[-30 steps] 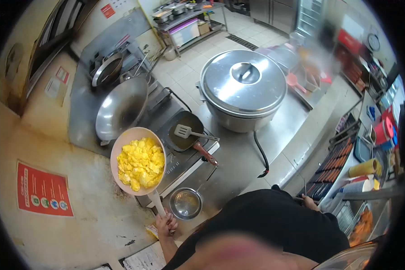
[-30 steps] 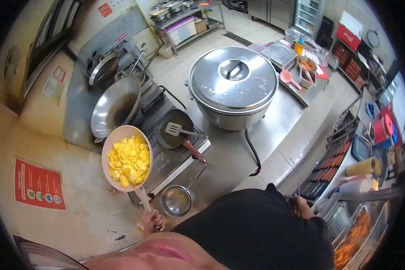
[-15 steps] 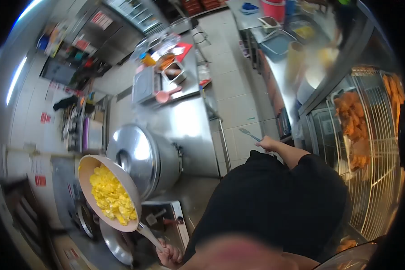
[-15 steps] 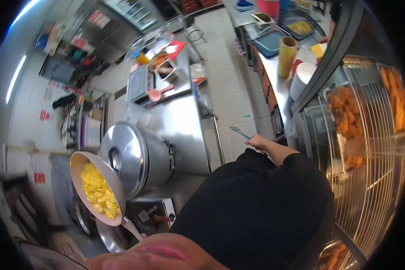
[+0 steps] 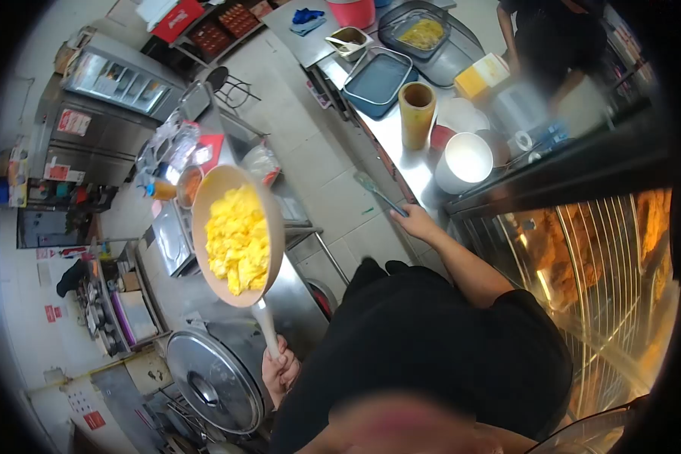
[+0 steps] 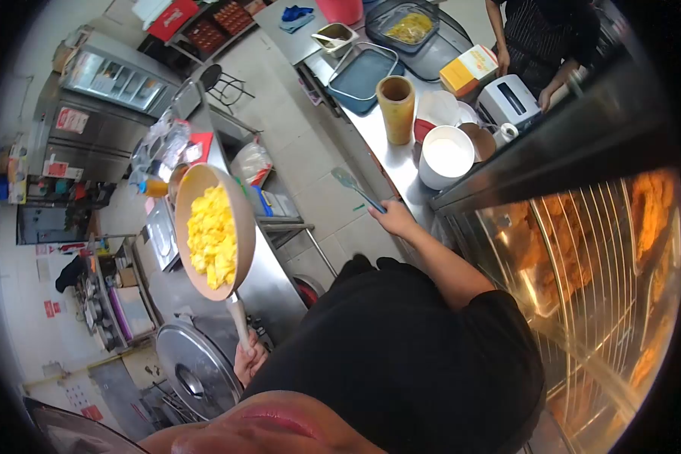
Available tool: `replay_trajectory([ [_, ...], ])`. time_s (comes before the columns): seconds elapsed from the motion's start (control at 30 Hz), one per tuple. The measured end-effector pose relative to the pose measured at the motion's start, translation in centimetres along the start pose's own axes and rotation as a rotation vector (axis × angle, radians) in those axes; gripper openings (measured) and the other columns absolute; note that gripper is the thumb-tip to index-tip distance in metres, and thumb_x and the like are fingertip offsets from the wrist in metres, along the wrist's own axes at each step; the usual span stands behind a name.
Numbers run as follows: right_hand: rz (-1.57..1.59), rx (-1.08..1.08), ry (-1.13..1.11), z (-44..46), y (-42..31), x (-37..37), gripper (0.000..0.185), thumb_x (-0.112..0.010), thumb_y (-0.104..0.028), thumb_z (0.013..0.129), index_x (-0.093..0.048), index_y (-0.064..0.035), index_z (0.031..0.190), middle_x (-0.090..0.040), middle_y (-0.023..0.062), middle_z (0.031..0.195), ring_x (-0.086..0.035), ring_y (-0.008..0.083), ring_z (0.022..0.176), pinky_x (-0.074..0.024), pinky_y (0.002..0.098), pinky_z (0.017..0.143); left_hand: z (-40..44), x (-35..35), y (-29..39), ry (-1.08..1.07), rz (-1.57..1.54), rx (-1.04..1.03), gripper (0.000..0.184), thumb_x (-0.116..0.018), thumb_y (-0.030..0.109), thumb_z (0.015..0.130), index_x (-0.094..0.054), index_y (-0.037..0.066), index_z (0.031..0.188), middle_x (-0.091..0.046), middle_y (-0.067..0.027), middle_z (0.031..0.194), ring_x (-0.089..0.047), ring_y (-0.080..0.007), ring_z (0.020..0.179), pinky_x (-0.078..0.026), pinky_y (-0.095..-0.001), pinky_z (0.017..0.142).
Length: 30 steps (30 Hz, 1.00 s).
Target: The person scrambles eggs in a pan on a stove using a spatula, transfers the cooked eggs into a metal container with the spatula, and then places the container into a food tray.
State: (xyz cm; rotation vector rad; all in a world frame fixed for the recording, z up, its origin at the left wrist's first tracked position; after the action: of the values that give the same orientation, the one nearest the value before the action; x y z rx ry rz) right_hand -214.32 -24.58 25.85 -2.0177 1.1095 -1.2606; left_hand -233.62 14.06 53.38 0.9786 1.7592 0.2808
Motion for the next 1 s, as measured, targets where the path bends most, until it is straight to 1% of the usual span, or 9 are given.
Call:
replay_trajectory([
  [0.1,0.056,0.037,0.2,1.9,-3.6,2.8,0.046,-0.057,-0.043,0.097,-0.067,0.0019,0.089,-0.064,0.0185,0.072,-0.065,0.0281,0.071,-0.0482,0.0433,0.068,6.8,0.3,1.8,0.025,0.04,0.141,0.02,-0.06,0.006,0.093,-0.042,0.005,0.101,-0.032,0.0042,0.056,-0.029,-0.0025,0.036,-0.021,-0.021,0.031],
  [0.2,0.455,0.036,0.362,3.7,-6.4,5.0,0.031,-0.053,-0.024,0.102,-0.065,0.0016,0.092,-0.05,0.0021,0.064,-0.05,0.0115,0.06,-0.043,0.0319,0.059,13.9,0.7,4.6,0.066,0.213,0.306,0.02,-0.062,0.007,0.09,-0.044,0.006,0.098,-0.036,0.0039,0.056,-0.03,-0.0034,0.037,-0.022,-0.0207,0.033],
  [0.23,0.449,0.016,0.368,4.4,-7.6,5.8,0.031,-0.053,-0.024,0.102,-0.065,0.0016,0.092,-0.05,0.0021,0.064,-0.05,0.0115,0.06,-0.043,0.0319,0.059,16.5,0.9,5.4,0.064,0.208,0.326,0.02,-0.062,0.007,0.09,-0.044,0.006,0.098,-0.036,0.0039,0.056,-0.03,-0.0034,0.037,-0.022,-0.0207,0.033],
  [0.37,0.318,0.22,0.554,6.4,-16.1,10.1,0.023,-0.059,-0.017,0.098,-0.067,0.0038,0.105,-0.064,0.0144,0.076,-0.058,0.0168,0.067,-0.0466,0.0331,0.064,27.7,3.0,8.9,0.064,0.415,0.444,0.02,-0.064,0.007,0.089,-0.045,0.007,0.096,-0.037,0.0039,0.059,-0.035,-0.0056,0.04,-0.026,-0.0204,0.039],
  [0.47,0.175,0.245,0.446,9.4,-22.0,12.2,0.023,-0.06,-0.014,0.093,-0.067,0.0039,0.107,-0.068,0.0208,0.092,-0.066,0.0339,0.082,-0.0501,0.0394,0.071,36.4,2.7,11.4,0.013,0.622,0.539,0.019,-0.063,0.005,0.089,-0.045,0.007,0.095,-0.039,0.0031,0.061,-0.04,-0.0089,0.045,-0.032,-0.0235,0.041],
  [0.6,-0.012,0.238,0.228,14.6,-28.0,13.9,0.026,-0.058,-0.009,0.088,-0.066,0.002,0.11,-0.067,0.0218,0.092,-0.065,0.04,0.088,-0.0508,0.0455,0.075,47.5,0.7,15.5,-0.154,0.806,0.664,0.016,-0.059,0.001,0.09,-0.045,0.007,0.094,-0.042,0.001,0.062,-0.043,-0.0099,0.047,-0.034,-0.0257,0.042],
  [0.9,-0.058,0.156,0.421,29.8,-28.4,14.8,0.019,-0.053,-0.008,0.089,-0.064,0.0049,0.098,-0.065,0.0229,0.087,-0.066,0.0404,0.083,-0.053,0.0493,0.075,69.2,-8.9,19.6,-0.388,1.091,0.926,0.011,-0.056,0.004,0.092,-0.046,0.005,0.095,-0.046,-0.0012,0.058,-0.045,-0.0109,0.044,-0.035,-0.0262,0.041],
  [0.97,0.023,0.019,0.363,32.2,-27.7,15.1,0.025,-0.057,-0.007,0.09,-0.063,0.0051,0.111,-0.065,0.0233,0.091,-0.064,0.0429,0.085,-0.0515,0.0508,0.075,71.8,-11.6,20.2,-0.413,1.244,0.929,0.011,-0.057,0.006,0.092,-0.047,0.005,0.095,-0.048,-0.0017,0.057,-0.046,-0.0114,0.043,-0.036,-0.0268,0.041],
  [1.0,0.028,0.007,0.446,32.9,-28.2,15.8,0.019,-0.054,-0.006,0.088,-0.063,0.0066,0.097,-0.064,0.024,0.085,-0.065,0.0417,0.079,-0.0531,0.0492,0.073,73.3,-11.0,20.3,-0.468,1.338,0.934,0.011,-0.057,0.007,0.091,-0.047,0.005,0.094,-0.049,-0.0018,0.056,-0.048,-0.012,0.044,-0.037,-0.0276,0.041],
])
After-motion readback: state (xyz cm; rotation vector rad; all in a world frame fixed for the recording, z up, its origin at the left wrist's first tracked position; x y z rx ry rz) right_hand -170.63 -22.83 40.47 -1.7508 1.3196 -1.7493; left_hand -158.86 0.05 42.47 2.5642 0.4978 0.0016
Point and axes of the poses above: each hand's wrist, its own z-axis towards the middle knuckle, its own x-axis out of the back of the hand, y = z × x, the point moved 2 cm from there along z, towards the middle knuckle
